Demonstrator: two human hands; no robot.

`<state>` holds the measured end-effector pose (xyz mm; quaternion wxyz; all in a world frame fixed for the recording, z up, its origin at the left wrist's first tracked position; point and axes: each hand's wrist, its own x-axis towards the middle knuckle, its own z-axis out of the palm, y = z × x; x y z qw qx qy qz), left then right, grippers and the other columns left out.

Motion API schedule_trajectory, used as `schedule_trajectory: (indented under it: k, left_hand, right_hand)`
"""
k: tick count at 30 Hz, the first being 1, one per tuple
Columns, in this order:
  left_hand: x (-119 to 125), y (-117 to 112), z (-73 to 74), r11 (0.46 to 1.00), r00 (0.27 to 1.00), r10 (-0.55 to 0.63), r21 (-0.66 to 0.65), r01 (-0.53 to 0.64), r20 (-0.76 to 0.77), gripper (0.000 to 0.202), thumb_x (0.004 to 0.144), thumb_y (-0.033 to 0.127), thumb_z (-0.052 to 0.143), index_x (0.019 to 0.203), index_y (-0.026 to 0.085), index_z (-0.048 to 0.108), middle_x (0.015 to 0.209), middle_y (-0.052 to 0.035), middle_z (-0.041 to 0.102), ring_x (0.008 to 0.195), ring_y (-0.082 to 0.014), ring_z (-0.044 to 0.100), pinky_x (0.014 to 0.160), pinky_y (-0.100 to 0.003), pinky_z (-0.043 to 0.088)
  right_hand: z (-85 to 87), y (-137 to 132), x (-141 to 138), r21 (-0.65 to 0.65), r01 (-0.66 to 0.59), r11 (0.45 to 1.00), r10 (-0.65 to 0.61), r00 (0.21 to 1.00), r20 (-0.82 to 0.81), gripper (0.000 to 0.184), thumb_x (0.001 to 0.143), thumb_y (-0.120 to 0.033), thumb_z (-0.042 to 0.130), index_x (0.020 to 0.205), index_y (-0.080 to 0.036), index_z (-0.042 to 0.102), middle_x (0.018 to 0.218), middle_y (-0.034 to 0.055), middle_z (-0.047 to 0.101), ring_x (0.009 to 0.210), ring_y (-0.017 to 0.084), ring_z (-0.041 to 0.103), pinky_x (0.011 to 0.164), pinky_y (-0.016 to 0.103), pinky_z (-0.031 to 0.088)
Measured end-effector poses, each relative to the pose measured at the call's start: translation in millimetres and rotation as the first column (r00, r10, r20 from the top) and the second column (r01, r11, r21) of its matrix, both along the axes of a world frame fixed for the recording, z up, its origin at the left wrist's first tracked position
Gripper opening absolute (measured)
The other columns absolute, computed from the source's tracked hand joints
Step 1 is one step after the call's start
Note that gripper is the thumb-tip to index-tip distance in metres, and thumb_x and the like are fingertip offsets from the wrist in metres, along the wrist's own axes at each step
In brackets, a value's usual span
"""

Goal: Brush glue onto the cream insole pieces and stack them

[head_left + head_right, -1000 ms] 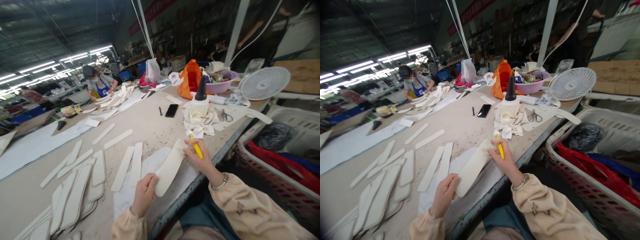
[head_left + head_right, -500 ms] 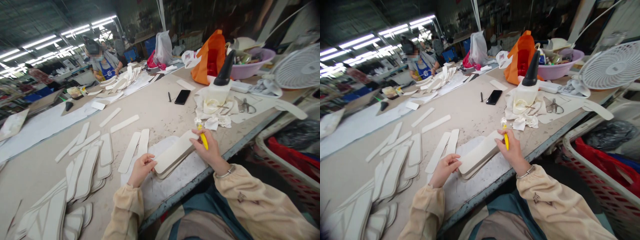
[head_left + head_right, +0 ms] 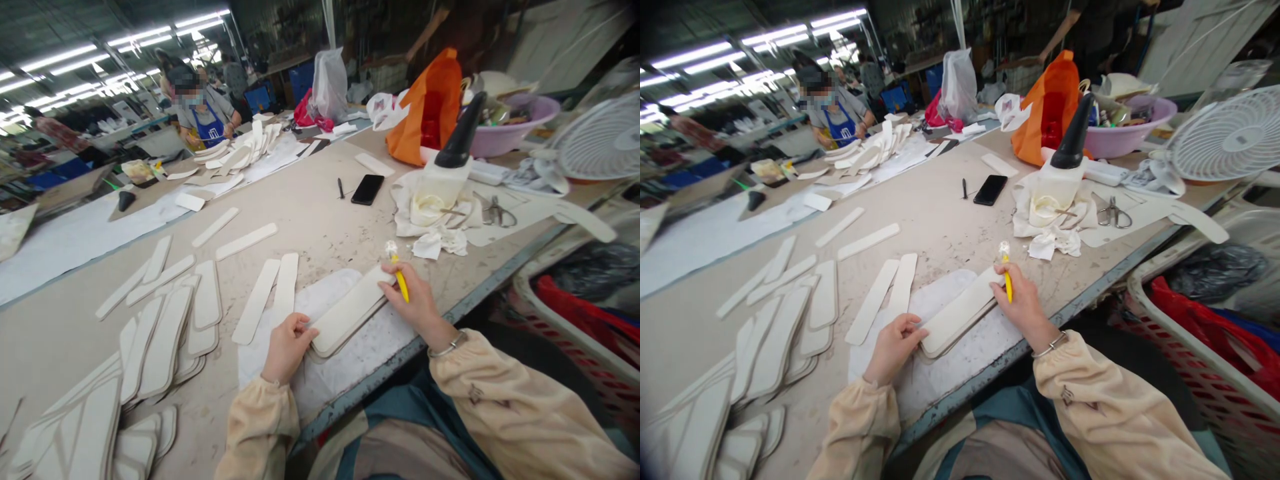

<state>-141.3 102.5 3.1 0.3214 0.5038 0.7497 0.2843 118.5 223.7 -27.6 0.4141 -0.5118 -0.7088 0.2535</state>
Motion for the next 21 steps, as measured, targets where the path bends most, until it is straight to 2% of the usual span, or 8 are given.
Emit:
schedule_trajectory:
  k: [6,12,16,21]
  left_hand:
    - [0.5,-0.1,2.0,1.000,0.997,-0.019,-0.002,0.019,-0.073,0.030,0.071,0.039,0.061,0.094,0.018,0.062,0.063,0.0032,0.059,0.056,-0.0128,0.055,0.058,-0.026,0.041]
    - [1.6,-0.2,6.9,0.997,0.968,-0.076,-0.035,0.070,-0.238,0.029,0.073,0.040,0.060,0.091,0.018,0.064,0.073,-0.0009,0.062,0.063,-0.0148,0.056,0.065,-0.029,0.043]
    - [2.0,0.4,7.7,0.993,0.951,-0.111,-0.056,0.099,-0.287,0.026,0.075,0.040,0.057,0.089,0.019,0.064,0.077,-0.0027,0.063,0.067,-0.0161,0.057,0.068,-0.030,0.043]
    - [2.3,2.0,8.0,0.994,0.948,-0.100,-0.075,0.081,-0.303,0.028,0.075,0.042,0.055,0.088,0.019,0.064,0.078,-0.0034,0.065,0.069,-0.0182,0.059,0.068,-0.031,0.044]
  right_hand:
    - [-5.2,1.8,-2.0,0.022,-0.001,1.000,0.000,0.999,0.046,0.029,0.079,-0.025,0.057,0.107,-0.023,0.050,0.108,0.0065,0.067,0.069,0.020,0.065,0.067,0.036,0.051]
    - [-5.1,1.1,-3.1,0.033,-0.017,0.999,0.014,0.994,0.112,0.027,0.080,-0.023,0.055,0.107,-0.023,0.048,0.107,0.0055,0.066,0.071,0.020,0.065,0.068,0.035,0.050]
    - [-4.2,0.6,-3.9,0.069,-0.031,0.997,0.019,0.985,0.173,0.025,0.081,-0.023,0.053,0.106,-0.023,0.049,0.105,0.0070,0.065,0.079,0.023,0.064,0.072,0.037,0.050]
    - [2.3,3.2,-1.0,0.151,0.000,0.988,-0.043,0.958,0.282,0.027,0.080,-0.023,0.057,0.106,-0.021,0.051,0.099,0.0094,0.063,0.096,0.029,0.058,0.082,0.044,0.047]
